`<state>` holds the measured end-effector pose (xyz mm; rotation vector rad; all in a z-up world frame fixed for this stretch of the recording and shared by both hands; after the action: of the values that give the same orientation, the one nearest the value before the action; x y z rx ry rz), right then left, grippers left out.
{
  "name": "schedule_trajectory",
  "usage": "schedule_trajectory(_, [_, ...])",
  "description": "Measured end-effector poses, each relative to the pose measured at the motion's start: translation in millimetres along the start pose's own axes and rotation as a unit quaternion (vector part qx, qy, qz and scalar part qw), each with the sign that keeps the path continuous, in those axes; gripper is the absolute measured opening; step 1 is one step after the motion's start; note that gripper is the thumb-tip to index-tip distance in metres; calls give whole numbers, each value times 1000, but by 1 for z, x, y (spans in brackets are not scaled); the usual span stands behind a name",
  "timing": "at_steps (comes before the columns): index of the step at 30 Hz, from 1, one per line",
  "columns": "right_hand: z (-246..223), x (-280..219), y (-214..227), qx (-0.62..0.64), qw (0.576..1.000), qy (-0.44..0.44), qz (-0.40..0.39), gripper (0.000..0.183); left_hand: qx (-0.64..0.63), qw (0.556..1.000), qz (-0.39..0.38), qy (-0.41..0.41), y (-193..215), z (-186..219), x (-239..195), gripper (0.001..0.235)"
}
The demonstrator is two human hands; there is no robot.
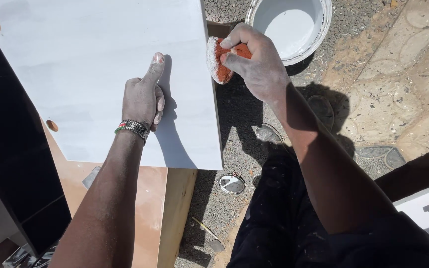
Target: The person paints a rectangular white wooden board with two circular cutouts using a sponge. They repeatedly dip the sponge into a paint can and apply white paint to the board's surface and edges, working outdoors on a sunny day.
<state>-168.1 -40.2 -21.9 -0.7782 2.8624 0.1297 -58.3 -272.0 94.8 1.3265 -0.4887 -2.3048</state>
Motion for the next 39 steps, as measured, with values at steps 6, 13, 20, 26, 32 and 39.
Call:
schedule_trajectory(6, [38, -240, -69, 130, 970, -194, -64, 15, -2, 1000, 13, 9, -1, 2, -1, 99])
schedule_trajectory(13, [36, -280, -53, -172, 979, 59, 86, 5, 58, 998, -4, 15, 0, 0, 2, 106])
schedule_trajectory(20, [29, -158, -45, -202, 950, 176, 161, 15, 50, 998, -10, 27, -3, -4, 5, 107])
schedule_trajectory(26, [47, -9, -15, -192, 936, 238, 173, 7, 66, 995, -46, 55, 0, -1, 1, 109])
schedule_trajectory(32, [24, 105, 27, -229, 926, 243, 174, 7, 75, 990, -77, 96, -1, -3, 11, 105])
schedule_trajectory(39, [-63, 199, 56, -263, 922, 275, 71, 28, 125, 974, -88, 167, 3, 24, 3, 100])
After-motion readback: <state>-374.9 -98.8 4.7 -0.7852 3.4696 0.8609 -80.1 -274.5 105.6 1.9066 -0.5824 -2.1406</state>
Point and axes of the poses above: each hand's wrist, its own x-axis towards the middle knuckle, its own y-axis out of the back of the hand, z = x × y, the point moved 4 cm from there along x, towards the middle knuckle, and after that the axes turned 9 degrees about -x, right-handed, at the moved point
